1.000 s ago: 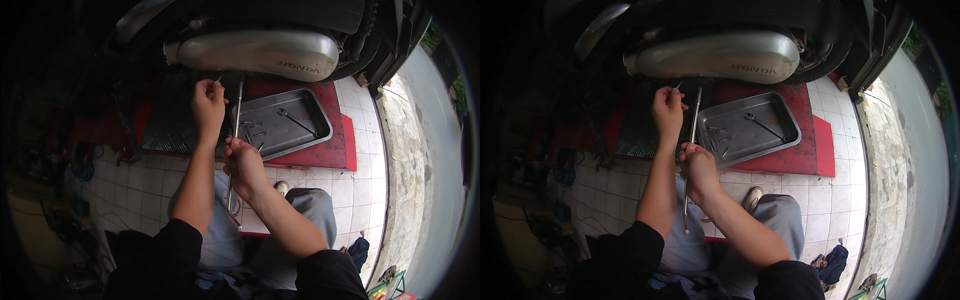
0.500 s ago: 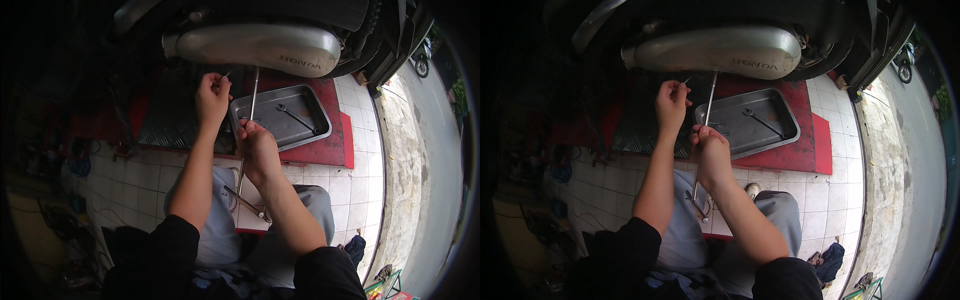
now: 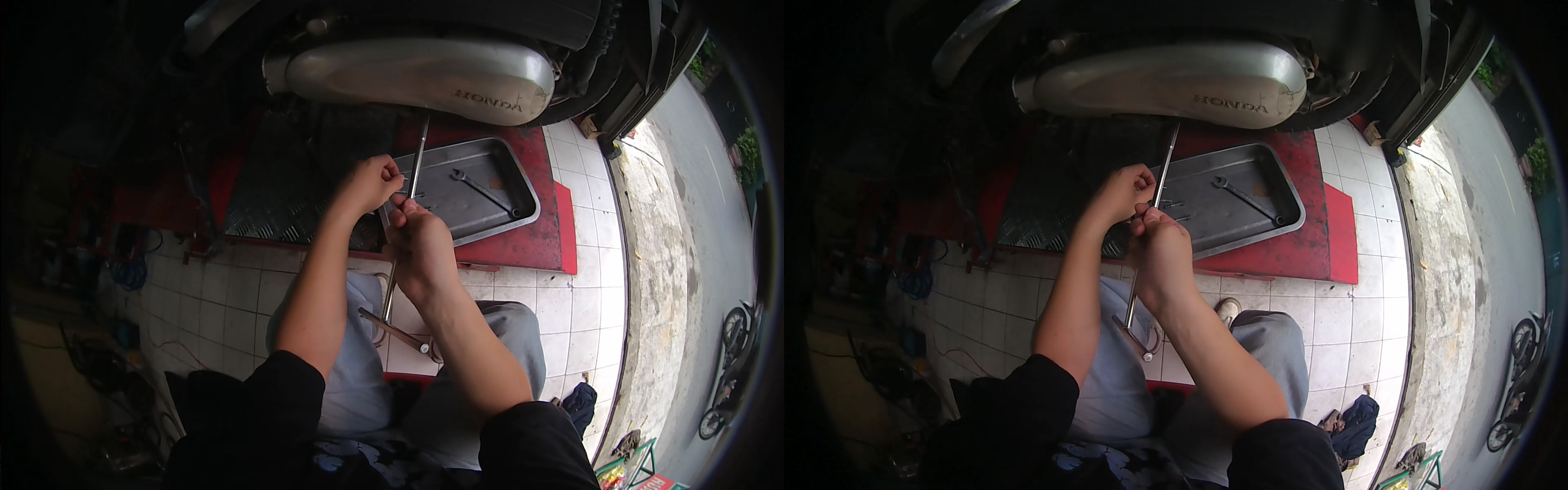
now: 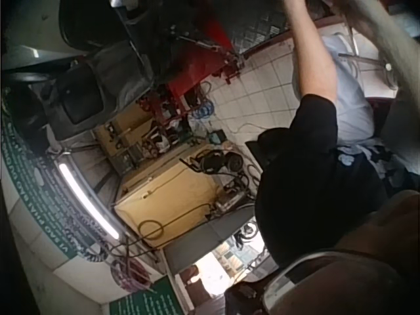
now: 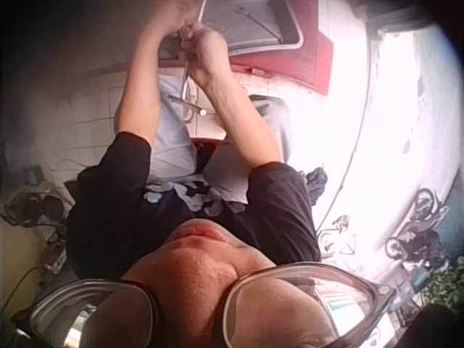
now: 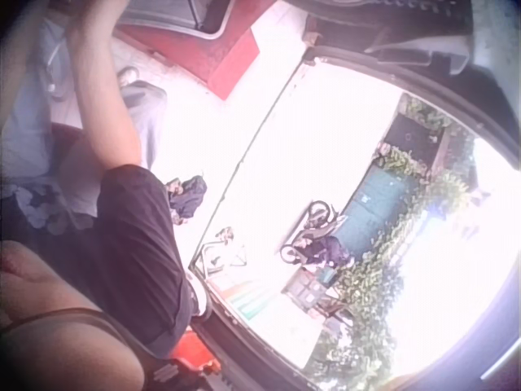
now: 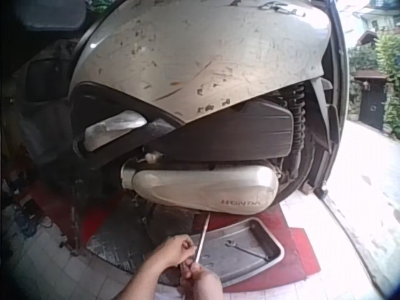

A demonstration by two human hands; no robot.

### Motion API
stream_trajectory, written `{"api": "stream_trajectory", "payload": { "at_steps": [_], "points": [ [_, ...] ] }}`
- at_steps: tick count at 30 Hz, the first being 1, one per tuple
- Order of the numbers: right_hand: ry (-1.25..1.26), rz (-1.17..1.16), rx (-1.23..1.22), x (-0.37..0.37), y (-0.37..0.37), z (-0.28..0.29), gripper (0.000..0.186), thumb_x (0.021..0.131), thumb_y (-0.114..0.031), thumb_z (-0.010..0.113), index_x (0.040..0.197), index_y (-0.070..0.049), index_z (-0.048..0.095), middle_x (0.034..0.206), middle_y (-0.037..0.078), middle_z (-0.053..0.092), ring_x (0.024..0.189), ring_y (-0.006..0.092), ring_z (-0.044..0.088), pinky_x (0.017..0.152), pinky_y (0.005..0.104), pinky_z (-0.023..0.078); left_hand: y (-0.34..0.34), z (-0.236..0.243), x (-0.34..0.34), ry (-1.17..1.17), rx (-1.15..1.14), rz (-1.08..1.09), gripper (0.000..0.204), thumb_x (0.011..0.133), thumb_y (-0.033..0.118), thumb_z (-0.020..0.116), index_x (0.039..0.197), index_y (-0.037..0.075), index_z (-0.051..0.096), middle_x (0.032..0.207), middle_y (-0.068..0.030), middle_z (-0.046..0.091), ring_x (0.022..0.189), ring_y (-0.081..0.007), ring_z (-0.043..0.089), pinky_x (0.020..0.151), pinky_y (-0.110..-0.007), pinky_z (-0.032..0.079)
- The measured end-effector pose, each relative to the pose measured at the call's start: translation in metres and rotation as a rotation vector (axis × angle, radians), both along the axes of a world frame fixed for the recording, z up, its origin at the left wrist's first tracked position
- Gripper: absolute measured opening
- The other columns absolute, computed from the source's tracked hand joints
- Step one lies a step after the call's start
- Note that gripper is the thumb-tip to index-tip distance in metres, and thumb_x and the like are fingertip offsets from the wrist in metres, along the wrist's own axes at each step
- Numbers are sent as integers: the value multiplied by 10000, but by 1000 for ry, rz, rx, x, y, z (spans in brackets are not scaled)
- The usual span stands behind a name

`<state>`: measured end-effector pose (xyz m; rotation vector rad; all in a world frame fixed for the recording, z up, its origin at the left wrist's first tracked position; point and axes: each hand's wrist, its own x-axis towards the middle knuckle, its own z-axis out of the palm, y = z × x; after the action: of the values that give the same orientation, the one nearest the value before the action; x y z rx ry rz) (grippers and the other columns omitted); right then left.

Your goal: The person unscrews bolts from a motorcycle engine cover using a T-handle wrench, places them into a tray, and then begins inserting bolts back into the cover by hand.

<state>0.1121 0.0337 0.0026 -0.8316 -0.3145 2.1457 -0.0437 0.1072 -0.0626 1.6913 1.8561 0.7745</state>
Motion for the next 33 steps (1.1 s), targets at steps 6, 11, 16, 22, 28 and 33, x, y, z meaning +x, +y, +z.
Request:
{"api": "stream_trajectory", "payload": {
  "at_steps": [6, 11, 16, 22, 28, 33],
  "points": [
    [53, -29, -19, 11, 5, -7, 160, 1015, -175, 388, 1081, -100, 513, 747, -55, 491, 563, 64, 376, 527, 230, 294, 2, -6, 8, 11, -147, -121, 299, 701, 36, 722, 993, -4, 670, 900, -146, 708, 825, -235, 689, 733, -330, 537],
    [48, -40, -57, 15, 6, -2, 135, 1006, -158, 404, 1091, -96, 488, 748, -56, 489, 568, 56, 352, 508, 219, 266, 12, -17, 8, -182, 130, 116, 300, 839, 230, 725, 998, -16, 659, 902, -123, 709, 791, -202, 675, 677, -325, 522],
    [22, -97, -16, 34, 17, -5, 165, 1005, -181, 419, 1106, -85, 507, 768, -51, 496, 596, 57, 372, 552, 231, 293, 26, 17, 8, -966, 274, 306, 393, 908, 385, 678, 1120, 59, 620, 1088, -52, 681, 656, -52, 543, 525, -191, 371],
    [12, -99, 12, 37, 21, -7, 169, 1006, -169, 418, 1127, -75, 490, 760, -53, 483, 581, 54, 362, 537, 226, 281, 34, 18, 3, -1030, 381, 404, 382, 908, 334, 683, 1117, 17, 642, 1031, -49, 695, 631, -71, 561, 501, -212, 380],
    [24, -49, -11, 32, 21, -14, 158, 1005, -164, 416, 1110, -84, 503, 758, -52, 491, 566, 53, 348, 533, 225, 275, 37, 14, 5, -1048, 367, 441, 259, 904, 273, 688, 1049, 68, 626, 1030, -42, 696, 635, -69, 562, 518, -211, 379],
    [37, 30, -16, 25, 18, -18, 158, 1008, -166, 415, 1095, -81, 516, 755, -51, 495, 551, 59, 339, 529, 232, 278, 38, 13, 5, -1020, 387, 444, 235, 904, 261, 683, 1033, 72, 633, 1016, -34, 701, 624, -67, 562, 508, -206, 373]
  ]
}}
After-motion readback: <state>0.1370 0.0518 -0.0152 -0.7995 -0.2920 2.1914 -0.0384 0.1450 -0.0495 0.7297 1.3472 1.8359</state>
